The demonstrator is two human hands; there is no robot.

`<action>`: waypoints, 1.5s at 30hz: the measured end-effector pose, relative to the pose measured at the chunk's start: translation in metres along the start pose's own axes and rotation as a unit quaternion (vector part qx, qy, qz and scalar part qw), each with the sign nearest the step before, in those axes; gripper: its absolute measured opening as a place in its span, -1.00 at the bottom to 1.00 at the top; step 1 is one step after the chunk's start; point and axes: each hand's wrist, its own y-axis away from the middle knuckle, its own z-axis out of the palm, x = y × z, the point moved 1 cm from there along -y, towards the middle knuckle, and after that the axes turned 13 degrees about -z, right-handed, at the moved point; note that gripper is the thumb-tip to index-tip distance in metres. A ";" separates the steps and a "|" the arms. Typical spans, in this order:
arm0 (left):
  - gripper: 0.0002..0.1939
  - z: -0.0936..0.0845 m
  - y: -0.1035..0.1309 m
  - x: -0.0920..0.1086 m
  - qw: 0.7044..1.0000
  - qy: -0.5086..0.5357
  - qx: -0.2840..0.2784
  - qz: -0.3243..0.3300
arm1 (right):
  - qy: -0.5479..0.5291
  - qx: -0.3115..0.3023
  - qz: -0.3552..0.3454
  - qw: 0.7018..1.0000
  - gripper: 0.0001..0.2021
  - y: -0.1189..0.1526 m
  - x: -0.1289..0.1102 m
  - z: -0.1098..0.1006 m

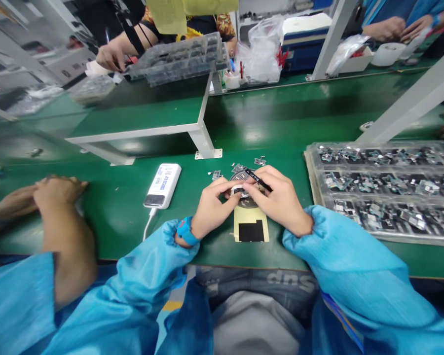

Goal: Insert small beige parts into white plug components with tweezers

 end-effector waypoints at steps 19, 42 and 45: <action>-0.67 -0.006 -0.014 -0.004 0.999 -0.043 0.002 -0.021 | 0.021 -0.059 -0.016 0.998 -0.87 0.009 0.017 0.002; -0.37 0.002 -0.172 -0.056 0.990 -0.092 0.103 -0.039 | 0.021 -0.007 0.094 0.995 -0.89 0.007 0.023 0.005; -0.37 -0.001 -0.171 -0.049 0.986 -0.136 0.099 -0.007 | 0.013 0.005 0.097 0.995 -0.93 0.005 0.021 0.006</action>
